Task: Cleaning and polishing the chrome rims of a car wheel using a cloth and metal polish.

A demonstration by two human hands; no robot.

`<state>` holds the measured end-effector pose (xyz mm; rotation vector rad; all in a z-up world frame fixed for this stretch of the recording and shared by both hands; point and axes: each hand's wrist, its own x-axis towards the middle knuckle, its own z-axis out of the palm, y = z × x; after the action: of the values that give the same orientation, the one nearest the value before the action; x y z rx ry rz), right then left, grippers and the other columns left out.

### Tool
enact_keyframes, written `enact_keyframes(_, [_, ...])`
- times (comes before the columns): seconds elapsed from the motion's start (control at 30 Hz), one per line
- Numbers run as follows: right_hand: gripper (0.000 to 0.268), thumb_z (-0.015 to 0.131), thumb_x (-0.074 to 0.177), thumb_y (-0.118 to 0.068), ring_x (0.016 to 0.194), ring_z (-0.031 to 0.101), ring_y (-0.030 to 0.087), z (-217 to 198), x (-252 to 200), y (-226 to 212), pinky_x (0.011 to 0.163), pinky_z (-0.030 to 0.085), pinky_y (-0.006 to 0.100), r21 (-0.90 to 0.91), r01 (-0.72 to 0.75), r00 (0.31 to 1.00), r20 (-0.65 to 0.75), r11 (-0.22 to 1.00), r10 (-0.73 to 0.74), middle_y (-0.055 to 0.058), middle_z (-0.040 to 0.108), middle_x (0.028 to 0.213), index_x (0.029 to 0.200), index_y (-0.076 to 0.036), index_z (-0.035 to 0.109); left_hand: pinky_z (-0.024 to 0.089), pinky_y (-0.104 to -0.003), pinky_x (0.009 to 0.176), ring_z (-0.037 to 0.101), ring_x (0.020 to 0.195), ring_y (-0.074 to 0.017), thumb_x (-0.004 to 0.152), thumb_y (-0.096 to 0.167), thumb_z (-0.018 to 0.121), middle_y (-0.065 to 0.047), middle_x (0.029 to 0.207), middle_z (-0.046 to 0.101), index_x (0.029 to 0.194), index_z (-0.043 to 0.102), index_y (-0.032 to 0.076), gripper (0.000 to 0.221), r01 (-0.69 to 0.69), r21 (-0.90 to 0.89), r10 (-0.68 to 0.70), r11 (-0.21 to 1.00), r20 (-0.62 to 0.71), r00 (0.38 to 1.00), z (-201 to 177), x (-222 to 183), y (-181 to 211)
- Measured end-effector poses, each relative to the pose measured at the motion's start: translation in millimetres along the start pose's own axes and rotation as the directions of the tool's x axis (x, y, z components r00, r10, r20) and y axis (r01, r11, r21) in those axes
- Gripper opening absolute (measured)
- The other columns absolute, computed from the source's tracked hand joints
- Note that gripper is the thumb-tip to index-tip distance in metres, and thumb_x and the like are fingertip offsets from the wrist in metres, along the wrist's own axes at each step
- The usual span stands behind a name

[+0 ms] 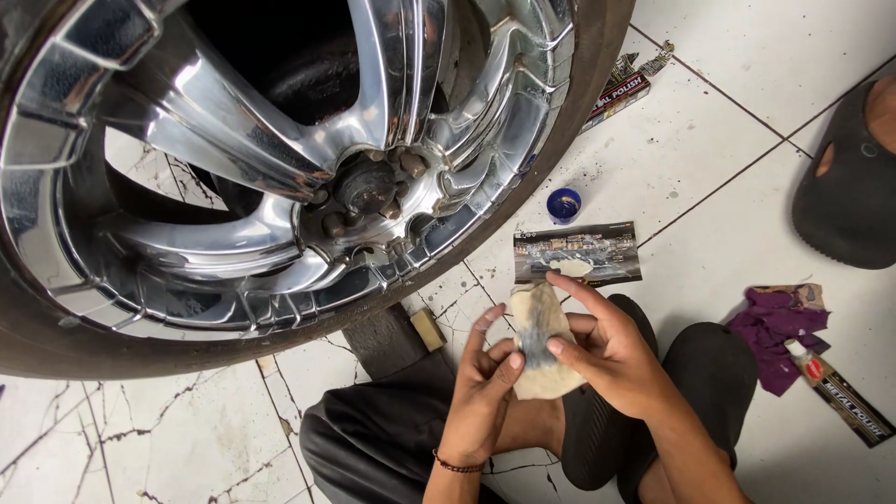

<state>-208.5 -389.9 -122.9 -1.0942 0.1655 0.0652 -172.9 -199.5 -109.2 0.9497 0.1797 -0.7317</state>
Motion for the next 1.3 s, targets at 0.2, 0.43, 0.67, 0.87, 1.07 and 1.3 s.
enact_keyframes(0.2, [0.073,0.066,0.088,0.001,0.065,0.06,0.003,8.8,-3.3,-13.2,0.046,0.042,0.021,-0.195,-0.046,0.996,-0.09,0.98,0.029,0.012,0.08,0.098,0.156,-0.012,0.041,0.051,-0.03,0.095,0.065,0.105,-0.0158,0.092,-0.005,0.071,-0.007,0.109,0.069,0.149,0.04,0.003,0.065,-0.211,0.119,0.216,0.97,-0.028,0.976,-0.6,-3.7,9.1])
enact_keyframes(0.43, [0.052,0.067,0.092,-0.003,0.073,0.064,0.005,9.0,-7.1,2.4,0.056,0.051,0.022,-0.274,-0.012,0.997,-0.076,0.962,-0.009,0.01,0.079,0.099,0.143,-0.004,0.059,0.054,-0.028,0.085,0.065,0.099,-0.0105,0.09,-0.001,0.074,-0.006,0.112,0.069,0.151,0.038,0.006,0.072,-0.195,0.323,0.162,0.926,0.127,0.979,-11.1,-11.5,16.1])
enact_keyframes(0.67, [0.041,0.065,0.094,-0.004,0.105,0.067,0.009,18.7,-14.8,3.2,0.086,0.057,0.026,-0.209,0.071,0.997,0.026,0.975,-0.067,0.01,0.074,0.124,0.135,0.002,0.064,0.054,-0.03,0.078,0.07,0.088,-0.0183,0.083,0.002,0.083,-0.01,0.109,0.075,0.121,0.071,0.002,0.04,-0.451,0.825,0.403,0.342,0.305,0.863,9.1,-38.5,58.3])
enact_keyframes(0.87, [0.043,0.075,0.088,-0.006,0.117,0.068,0.017,19.5,-15.1,-6.4,0.101,0.053,0.033,-0.29,0.162,0.983,0.134,0.943,-0.128,0.012,0.075,0.124,0.13,0.001,0.067,0.054,-0.035,0.077,0.065,0.086,-0.0301,0.082,0.004,0.082,-0.014,0.094,0.061,0.108,0.077,0.003,0.026,-0.444,0.891,0.428,0.095,0.367,0.826,20.1,-42.8,68.4])
enact_keyframes(1.07, [0.034,0.081,0.087,-0.009,0.123,0.057,0.018,2.3,-3.4,43.2,0.099,0.049,0.033,-0.181,0.36,0.907,0.298,0.915,-0.298,0.01,0.059,0.134,0.115,0.002,0.065,0.055,-0.029,0.08,0.068,0.091,-0.0145,0.093,0.006,0.074,-0.006,0.098,0.073,0.109,0.068,0.0,0.018,-0.441,0.75,0.241,0.493,0.37,0.897,-20.6,-4.7,34.0])
enact_keyframes(1.3, [0.024,0.072,0.091,-0.016,0.069,0.061,0.009,-41.8,19.7,56.9,0.06,0.051,0.026,-0.518,-0.08,0.955,-0.285,0.852,-0.084,0.003,0.072,0.085,0.111,-0.002,0.072,0.051,-0.03,0.072,0.069,0.085,-0.0154,0.092,0.013,0.073,-0.005,0.094,0.075,0.112,0.068,0.003,0.022,-0.165,0.786,0.185,0.596,0.066,0.98,-60.8,67.0,-4.8])
